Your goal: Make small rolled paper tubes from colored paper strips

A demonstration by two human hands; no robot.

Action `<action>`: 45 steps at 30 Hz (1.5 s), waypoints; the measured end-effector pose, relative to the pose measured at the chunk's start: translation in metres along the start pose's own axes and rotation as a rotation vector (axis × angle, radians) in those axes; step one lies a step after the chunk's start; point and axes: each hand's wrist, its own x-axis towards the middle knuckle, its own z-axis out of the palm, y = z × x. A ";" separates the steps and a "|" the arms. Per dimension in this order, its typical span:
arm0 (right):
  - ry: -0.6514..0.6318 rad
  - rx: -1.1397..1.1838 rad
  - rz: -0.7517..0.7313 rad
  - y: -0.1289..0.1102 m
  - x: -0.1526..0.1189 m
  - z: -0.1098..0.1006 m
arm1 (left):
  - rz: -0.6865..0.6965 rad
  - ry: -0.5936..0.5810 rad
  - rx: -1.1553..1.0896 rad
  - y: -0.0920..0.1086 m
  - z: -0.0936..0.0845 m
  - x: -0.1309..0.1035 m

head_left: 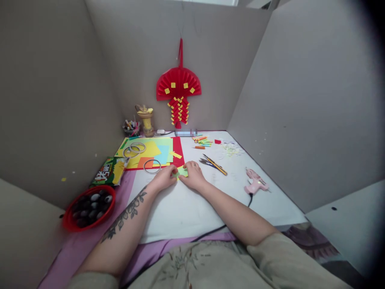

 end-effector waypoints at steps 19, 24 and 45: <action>0.009 0.163 0.179 0.024 0.016 -0.011 | -0.043 0.078 0.055 0.008 0.001 -0.003; 0.148 0.593 0.167 0.019 0.016 -0.021 | -0.274 0.292 -0.205 0.009 0.002 0.002; 0.106 0.943 0.250 0.008 0.010 -0.012 | -0.304 0.240 -0.610 0.021 0.009 0.005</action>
